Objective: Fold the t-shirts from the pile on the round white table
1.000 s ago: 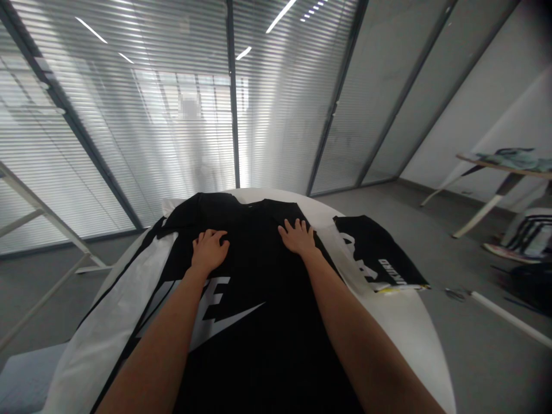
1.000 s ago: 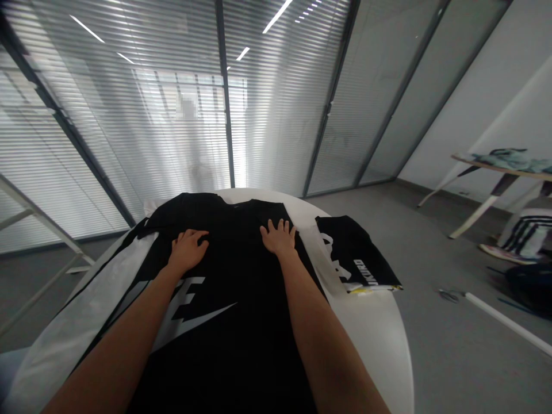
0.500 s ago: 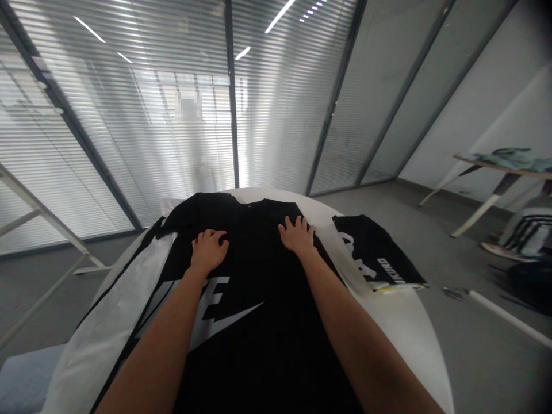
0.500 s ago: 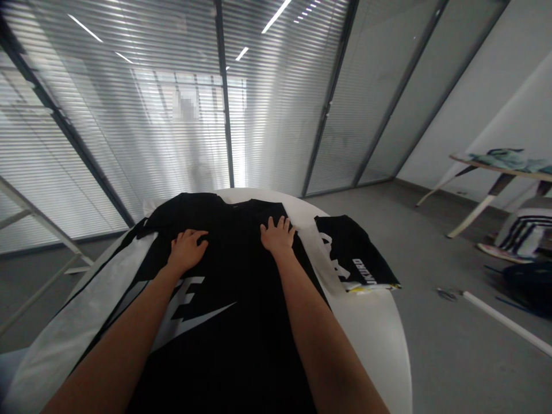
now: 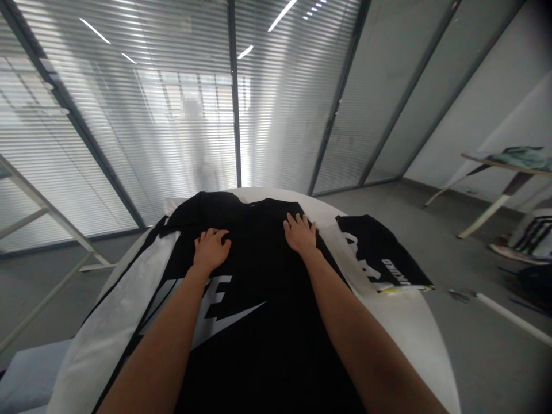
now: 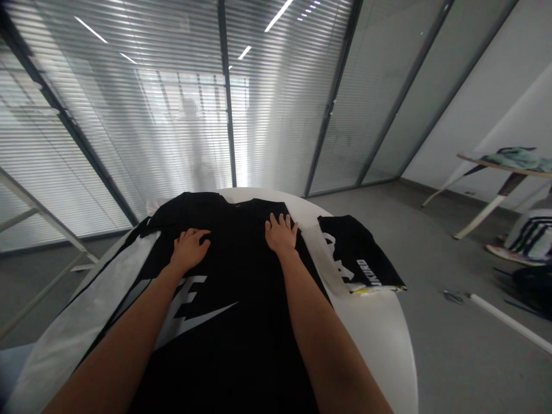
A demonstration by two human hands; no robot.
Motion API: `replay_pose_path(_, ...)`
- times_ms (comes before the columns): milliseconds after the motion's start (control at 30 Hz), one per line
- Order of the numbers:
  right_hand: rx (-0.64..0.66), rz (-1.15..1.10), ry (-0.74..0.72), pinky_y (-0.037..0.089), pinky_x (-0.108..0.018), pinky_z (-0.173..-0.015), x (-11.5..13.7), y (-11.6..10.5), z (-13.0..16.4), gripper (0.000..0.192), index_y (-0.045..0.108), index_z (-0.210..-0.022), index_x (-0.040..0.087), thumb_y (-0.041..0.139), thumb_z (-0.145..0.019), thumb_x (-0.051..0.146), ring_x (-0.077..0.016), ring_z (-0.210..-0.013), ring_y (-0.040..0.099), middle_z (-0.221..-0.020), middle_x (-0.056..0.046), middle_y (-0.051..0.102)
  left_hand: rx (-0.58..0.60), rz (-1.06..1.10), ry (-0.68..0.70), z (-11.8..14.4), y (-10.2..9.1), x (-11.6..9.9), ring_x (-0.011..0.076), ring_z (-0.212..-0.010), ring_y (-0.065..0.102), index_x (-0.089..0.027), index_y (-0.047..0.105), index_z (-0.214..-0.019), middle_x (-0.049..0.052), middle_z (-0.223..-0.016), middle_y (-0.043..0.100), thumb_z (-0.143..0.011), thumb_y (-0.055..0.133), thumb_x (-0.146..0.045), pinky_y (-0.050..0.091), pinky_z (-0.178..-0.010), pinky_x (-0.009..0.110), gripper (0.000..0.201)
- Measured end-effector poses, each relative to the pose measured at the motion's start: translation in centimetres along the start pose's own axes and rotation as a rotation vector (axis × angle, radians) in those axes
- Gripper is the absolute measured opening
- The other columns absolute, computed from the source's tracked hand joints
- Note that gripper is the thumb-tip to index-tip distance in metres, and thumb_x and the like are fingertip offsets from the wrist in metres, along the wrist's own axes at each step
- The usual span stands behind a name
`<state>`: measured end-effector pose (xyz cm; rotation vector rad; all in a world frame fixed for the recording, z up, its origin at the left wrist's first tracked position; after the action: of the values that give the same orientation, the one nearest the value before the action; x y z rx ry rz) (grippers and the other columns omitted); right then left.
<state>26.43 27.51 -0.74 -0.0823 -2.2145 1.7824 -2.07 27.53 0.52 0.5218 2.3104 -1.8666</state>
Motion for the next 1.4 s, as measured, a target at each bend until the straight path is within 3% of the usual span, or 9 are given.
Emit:
replay_pose_path(100,0.115,0.026,-0.019,0.009,-0.061,-0.112,0.4,0.8,0.2,0.06,0.031,-0.151,0.026,0.019,-0.098,0.051,-0.033,-0.145,0.017,-0.158,-0.012,0.026,-0.004,0.003,-0.001,0.0,0.0,0.0,0.0312,-0.118,0.049,-0.029,0.063,-0.123,0.008,-0.127,0.058,-0.085,0.046,-0.035,0.037,-0.101,0.053,0.043)
replay_pose_path(333,0.088,0.046,-0.018,0.011,-0.059,-0.112,0.4,0.6,0.3,0.055,0.035,-0.15,0.025,0.023,-0.099,0.044,-0.0316,-0.144,0.021,-0.157,-0.013,0.028,-0.032,0.065,-0.043,-0.4,-0.6,0.4,0.0288,-0.117,0.052,-0.029,0.066,-0.119,0.007,-0.126,0.059,-0.085,0.046,-0.032,0.041,-0.1,0.049,0.04)
replay_pose_path(500,0.075,0.035,-0.012,0.012,-0.058,-0.112,0.4,0.6,0.3,0.054,0.038,-0.148,0.026,0.027,-0.098,0.041,-0.0309,-0.144,0.023,-0.156,-0.012,0.03,-0.207,0.04,-0.138,-1.2,-2.3,3.3,0.0284,-0.118,0.051,-0.026,0.069,-0.116,0.01,-0.123,0.059,-0.086,0.045,-0.031,0.04,-0.104,0.045,0.039)
replay_pose_path(633,0.064,0.026,-0.007,0.012,-0.056,-0.113,0.3,0.7,0.3,0.053,0.039,-0.147,0.027,0.028,-0.097,0.041,-0.0302,-0.144,0.023,-0.156,-0.012,0.031,-0.305,-0.045,-0.237,-1.3,-3.0,5.7,0.0316,-0.131,0.04,-0.019,0.068,-0.121,0.015,-0.134,0.049,-0.086,0.046,-0.032,0.031,-0.111,0.046,0.043)
replay_pose_path(800,0.062,0.024,-0.008,0.012,-0.057,-0.113,0.3,0.6,0.3,0.054,0.039,-0.147,0.026,0.028,-0.097,0.042,-0.0303,-0.144,0.023,-0.156,-0.012,0.031,-0.252,-0.05,-0.273,-1.3,-2.9,6.3,0.0374,-0.138,0.029,-0.019,0.064,-0.128,0.013,-0.153,0.032,-0.086,0.046,-0.035,0.028,-0.112,0.053,0.048)
replay_pose_path(900,0.056,0.02,-0.009,0.012,-0.057,-0.113,0.3,0.6,0.3,0.054,0.041,-0.147,0.025,0.029,-0.097,0.042,-0.0303,-0.143,0.024,-0.155,-0.012,0.032,-0.203,-0.001,-0.304,-1.2,-3.2,6.3,0.0394,-0.137,0.029,-0.021,0.052,-0.14,0.01,-0.152,0.038,-0.087,0.043,-0.036,0.03,-0.108,0.061,0.056)
replay_pose_path(1000,0.055,0.014,-0.006,0.013,-0.057,-0.112,0.3,0.6,0.2,0.053,0.041,-0.146,0.025,0.03,-0.097,0.041,-0.0306,-0.143,0.024,-0.155,-0.012,0.032,-0.276,0.055,-0.334,-1.2,-4.2,7.0,0.0391,-0.136,0.032,-0.019,0.05,-0.141,0.01,-0.148,0.045,-0.087,0.043,-0.035,0.03,-0.108,0.062,0.057)
replay_pose_path(1233,0.039,0.027,-0.008,0.014,-0.058,-0.112,0.3,0.7,0.2,0.053,0.042,-0.146,0.025,0.03,-0.097,0.041,-0.0308,-0.143,0.025,-0.155,-0.013,0.033,-0.564,0.184,-0.175,-1.3,-6.1,7.8,0.0312,-0.129,0.047,-0.007,0.055,-0.134,0.018,-0.136,0.054,-0.081,0.048,-0.027,0.033,-0.113,0.046,0.057)
replay_pose_path(1400,0.039,0.03,-0.012,0.014,-0.057,-0.112,0.3,0.7,0.3,0.053,0.041,-0.146,0.026,0.03,-0.097,0.041,-0.0307,-0.143,0.025,-0.155,-0.012,0.033,-0.61,0.194,-0.052,-1.1,-6.2,6.8,0.0296,-0.126,0.049,-0.009,0.056,-0.133,0.017,-0.131,0.056,-0.081,0.049,-0.024,0.033,-0.114,0.046,0.055)
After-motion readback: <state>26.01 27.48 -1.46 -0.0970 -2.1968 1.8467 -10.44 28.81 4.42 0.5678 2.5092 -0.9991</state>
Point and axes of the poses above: each hand's wrist, its own z-axis away from the middle knuckle, its own y-axis out of the palm, x = y × z, the point moved 4 cm from there along -z, towards the middle knuckle
